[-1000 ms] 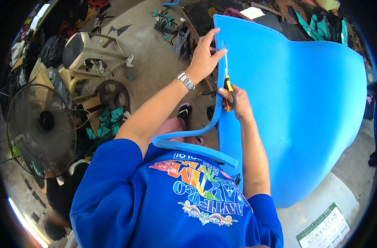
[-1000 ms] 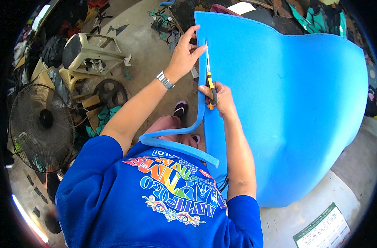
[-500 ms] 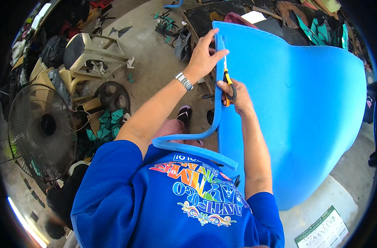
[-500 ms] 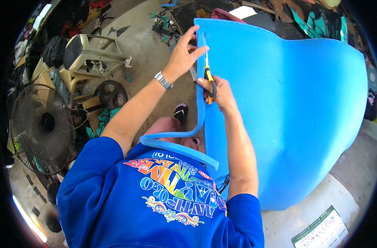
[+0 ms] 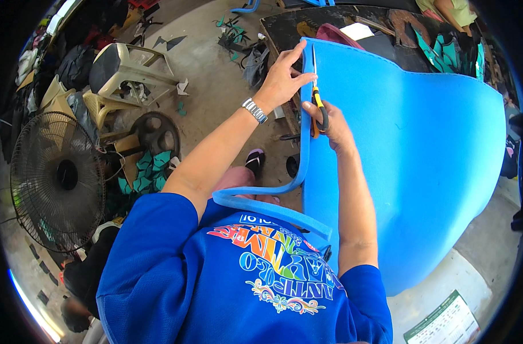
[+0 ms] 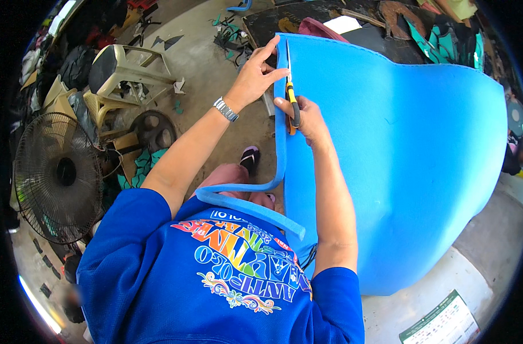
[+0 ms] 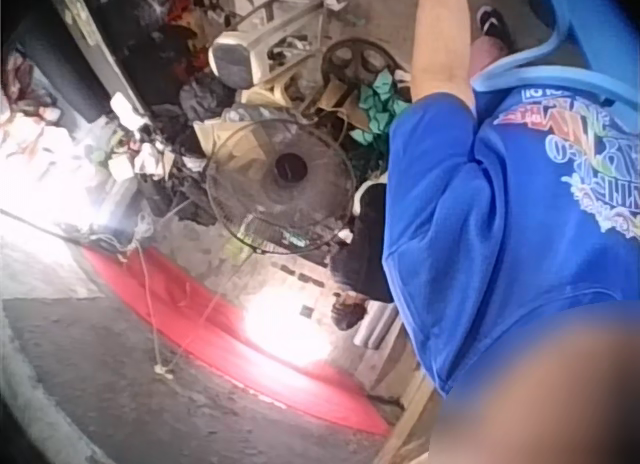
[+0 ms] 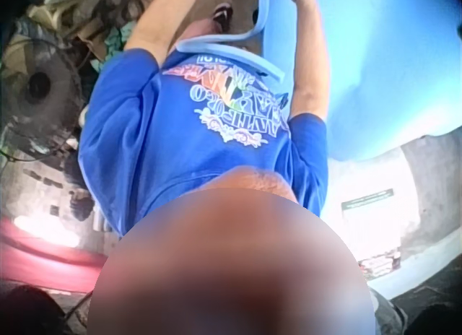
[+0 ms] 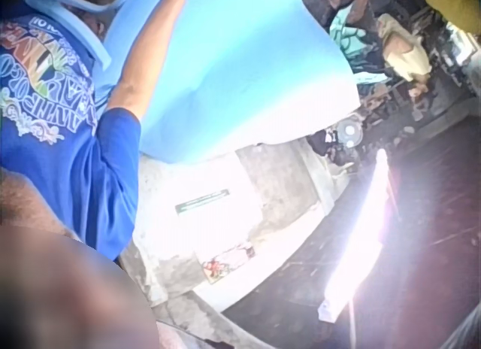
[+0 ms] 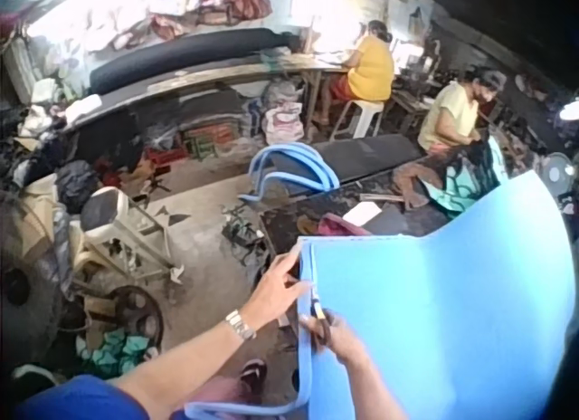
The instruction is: The person uses scissors to cut a large blue foam sheet into long strips. They repeatedly cut strips from the edge of the foam, remove each strip, and continue cutting until the sheet is reduced. The person then folds the remaining foam and pulls a white strip from its edge.
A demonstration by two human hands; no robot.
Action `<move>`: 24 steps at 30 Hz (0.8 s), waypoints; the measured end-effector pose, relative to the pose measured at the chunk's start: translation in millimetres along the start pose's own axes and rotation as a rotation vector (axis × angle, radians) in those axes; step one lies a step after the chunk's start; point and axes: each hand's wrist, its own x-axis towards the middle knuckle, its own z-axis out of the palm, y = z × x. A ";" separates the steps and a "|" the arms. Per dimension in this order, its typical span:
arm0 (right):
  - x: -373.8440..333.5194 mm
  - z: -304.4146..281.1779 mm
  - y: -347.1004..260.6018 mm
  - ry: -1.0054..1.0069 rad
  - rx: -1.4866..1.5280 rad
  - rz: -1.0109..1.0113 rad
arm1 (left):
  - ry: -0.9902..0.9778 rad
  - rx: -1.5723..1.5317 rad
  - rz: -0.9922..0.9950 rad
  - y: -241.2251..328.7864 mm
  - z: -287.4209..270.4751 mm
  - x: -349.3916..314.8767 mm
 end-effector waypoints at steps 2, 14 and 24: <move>-3.8 4.4 3.8 0.041 0.019 -0.029 | -0.004 0.017 0.010 -2.0 -0.9 -0.5; 1.6 -2.1 -21.0 -0.038 0.087 -0.016 | -0.027 0.013 0.005 7.9 -6.5 -11.9; -35.8 2.4 -6.3 0.019 0.245 -0.204 | -0.137 -0.349 -0.474 8.4 -64.3 -36.9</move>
